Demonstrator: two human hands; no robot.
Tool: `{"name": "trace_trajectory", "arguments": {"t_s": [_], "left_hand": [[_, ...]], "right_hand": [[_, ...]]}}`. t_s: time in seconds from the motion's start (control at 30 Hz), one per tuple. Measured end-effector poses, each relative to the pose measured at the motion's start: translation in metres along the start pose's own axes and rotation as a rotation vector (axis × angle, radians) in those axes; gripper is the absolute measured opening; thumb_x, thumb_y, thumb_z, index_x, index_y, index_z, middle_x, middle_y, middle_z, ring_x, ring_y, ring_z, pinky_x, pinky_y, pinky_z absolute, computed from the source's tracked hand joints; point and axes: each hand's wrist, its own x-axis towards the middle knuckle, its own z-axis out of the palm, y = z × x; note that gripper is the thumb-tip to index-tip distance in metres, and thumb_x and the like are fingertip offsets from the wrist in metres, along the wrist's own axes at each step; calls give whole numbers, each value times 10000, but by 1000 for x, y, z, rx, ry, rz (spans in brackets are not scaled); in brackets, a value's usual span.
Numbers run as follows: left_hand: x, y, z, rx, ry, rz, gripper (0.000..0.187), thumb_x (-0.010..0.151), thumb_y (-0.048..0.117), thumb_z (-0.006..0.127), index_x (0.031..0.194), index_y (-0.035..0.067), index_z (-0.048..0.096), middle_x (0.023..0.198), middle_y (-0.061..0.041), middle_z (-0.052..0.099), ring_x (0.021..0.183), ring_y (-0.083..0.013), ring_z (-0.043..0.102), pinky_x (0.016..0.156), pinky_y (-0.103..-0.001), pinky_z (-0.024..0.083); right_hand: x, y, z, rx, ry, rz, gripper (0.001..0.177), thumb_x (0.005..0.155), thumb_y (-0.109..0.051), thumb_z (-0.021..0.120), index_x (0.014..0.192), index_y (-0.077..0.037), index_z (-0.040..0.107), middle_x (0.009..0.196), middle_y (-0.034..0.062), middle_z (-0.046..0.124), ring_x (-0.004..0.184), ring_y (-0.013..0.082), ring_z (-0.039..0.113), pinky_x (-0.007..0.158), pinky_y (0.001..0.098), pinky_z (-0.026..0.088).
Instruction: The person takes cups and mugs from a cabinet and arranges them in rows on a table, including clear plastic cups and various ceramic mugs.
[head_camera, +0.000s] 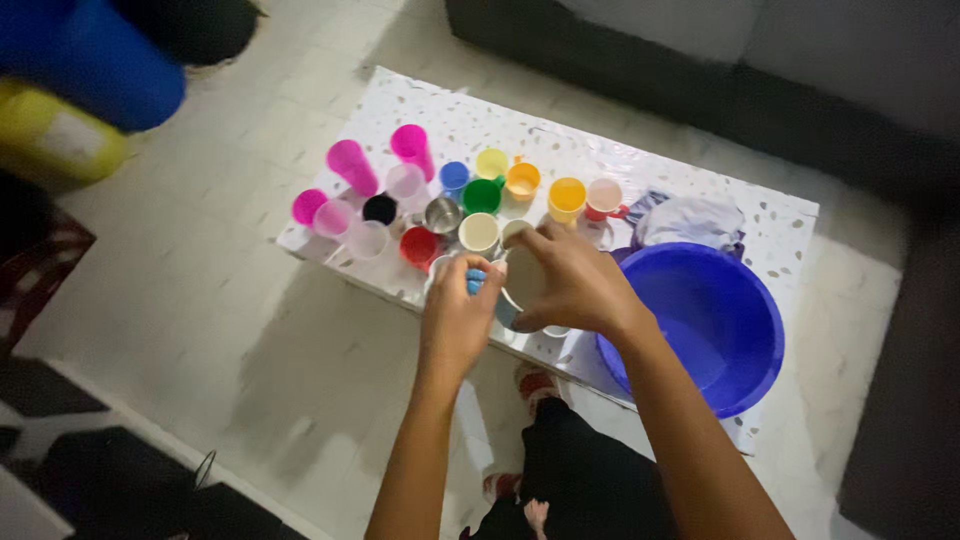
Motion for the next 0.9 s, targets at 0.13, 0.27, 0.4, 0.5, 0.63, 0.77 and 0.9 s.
{"name": "trace_trajectory", "arguments": {"t_s": [0.13, 0.27, 0.4, 0.5, 0.63, 0.77, 0.9], "left_hand": [[34, -12, 68, 16, -175, 62, 375, 938, 412, 661, 1068, 60, 673, 1111, -186, 682, 1059, -349, 661, 915, -442, 495], [62, -26, 142, -11, -456, -102, 404, 920, 428, 653, 1118, 76, 673, 1151, -179, 684, 1065, -344, 687, 912, -442, 514], [84, -52, 202, -57, -575, -194, 436, 932, 460, 642, 1150, 84, 675, 1039, -183, 740, 1018, -345, 711, 883, -442, 531], [96, -78, 240, 68, -708, -454, 458, 921, 492, 621, 1178, 120, 694, 893, -246, 720, 904, -360, 747, 832, -462, 541], [120, -116, 288, -104, -633, -333, 500, 945, 523, 603, 1144, 70, 678, 1056, -174, 750, 1027, -313, 732, 901, -402, 528], [143, -132, 320, -31, -655, -389, 523, 944, 533, 588, 1174, 71, 673, 1071, -186, 746, 1040, -337, 719, 915, -417, 531], [150, -144, 343, -52, -664, -314, 546, 959, 533, 584, 1183, 42, 663, 1117, -197, 741, 1085, -349, 713, 931, -429, 532]], "right_hand": [[21, 91, 23, 36, 115, 288, 878, 493, -355, 936, 1289, -180, 606, 1190, 177, 634, 1121, 393, 623, 899, 485, 531], [34, 190, 56, 70, 263, 687, 963, 480, -471, 977, 1295, -134, 590, 1219, 223, 622, 1110, 412, 641, 907, 513, 542], [53, 291, 96, 89, 364, 878, 1014, 514, -500, 965, 1332, -78, 539, 1250, 241, 611, 1117, 423, 644, 924, 522, 543], [74, 352, 124, 126, 415, 1046, 1068, 549, -525, 962, 1369, -43, 477, 1328, 245, 559, 1169, 431, 615, 936, 530, 531], [106, 412, 163, 216, 424, 1310, 1146, 568, -565, 971, 1428, -69, 399, 1408, 253, 476, 1259, 465, 541, 979, 541, 509], [126, 459, 184, 567, 448, 1584, 1273, 542, -522, 944, 1483, -2, 261, 1461, 269, 383, 1309, 442, 504, 898, 541, 630], [138, 504, 206, 555, 382, 1652, 1308, 504, -526, 928, 1515, -57, 242, 1493, 244, 361, 1335, 458, 477, 951, 562, 590]]}}
